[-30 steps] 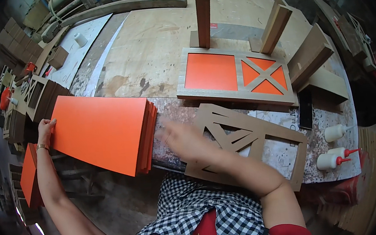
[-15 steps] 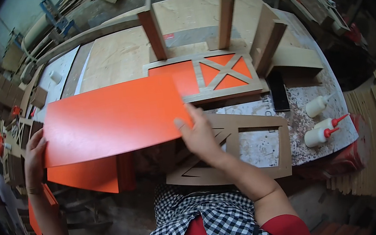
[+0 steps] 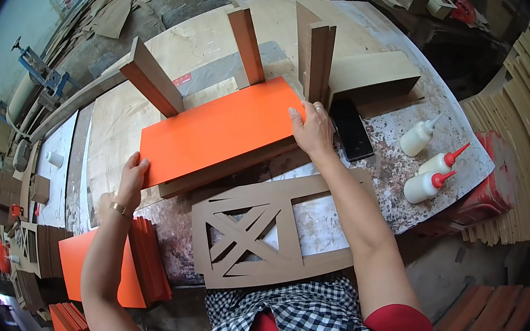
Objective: Applying glue to wooden frames and attaching decorative panels to assemble furniture components.
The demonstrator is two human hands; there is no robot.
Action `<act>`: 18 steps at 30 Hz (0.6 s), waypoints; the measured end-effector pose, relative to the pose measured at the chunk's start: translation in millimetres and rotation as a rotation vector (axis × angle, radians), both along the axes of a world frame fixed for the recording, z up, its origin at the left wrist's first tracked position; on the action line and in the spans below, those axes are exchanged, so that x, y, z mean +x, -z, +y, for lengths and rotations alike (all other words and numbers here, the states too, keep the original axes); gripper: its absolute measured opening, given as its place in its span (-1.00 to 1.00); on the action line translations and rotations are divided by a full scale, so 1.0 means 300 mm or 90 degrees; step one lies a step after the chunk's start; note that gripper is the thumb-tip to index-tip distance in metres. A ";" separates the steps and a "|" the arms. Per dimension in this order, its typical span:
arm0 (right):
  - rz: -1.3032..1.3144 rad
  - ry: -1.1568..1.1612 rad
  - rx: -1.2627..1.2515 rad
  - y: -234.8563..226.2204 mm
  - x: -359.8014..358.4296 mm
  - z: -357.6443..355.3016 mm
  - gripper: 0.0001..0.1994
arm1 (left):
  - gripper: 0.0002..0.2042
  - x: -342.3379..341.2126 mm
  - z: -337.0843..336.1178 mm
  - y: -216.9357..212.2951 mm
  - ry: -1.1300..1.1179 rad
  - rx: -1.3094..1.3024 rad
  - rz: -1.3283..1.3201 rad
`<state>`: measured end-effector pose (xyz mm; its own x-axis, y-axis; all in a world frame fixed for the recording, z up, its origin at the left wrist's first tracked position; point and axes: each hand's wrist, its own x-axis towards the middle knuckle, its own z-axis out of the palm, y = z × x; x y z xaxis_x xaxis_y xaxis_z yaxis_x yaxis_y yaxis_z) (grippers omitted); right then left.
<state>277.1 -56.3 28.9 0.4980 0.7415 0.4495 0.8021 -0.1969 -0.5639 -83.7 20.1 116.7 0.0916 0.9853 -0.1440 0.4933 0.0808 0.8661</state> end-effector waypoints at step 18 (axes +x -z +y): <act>-0.166 -0.158 -0.392 -0.086 -0.085 0.111 -0.42 | -0.40 -0.026 0.166 0.350 0.083 0.260 0.381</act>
<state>251.5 -23.0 54.7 0.2149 0.9766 -0.0058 0.9582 -0.2120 -0.1920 -91.4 69.9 11.6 0.2322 0.9576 0.1705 0.8746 -0.2823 0.3941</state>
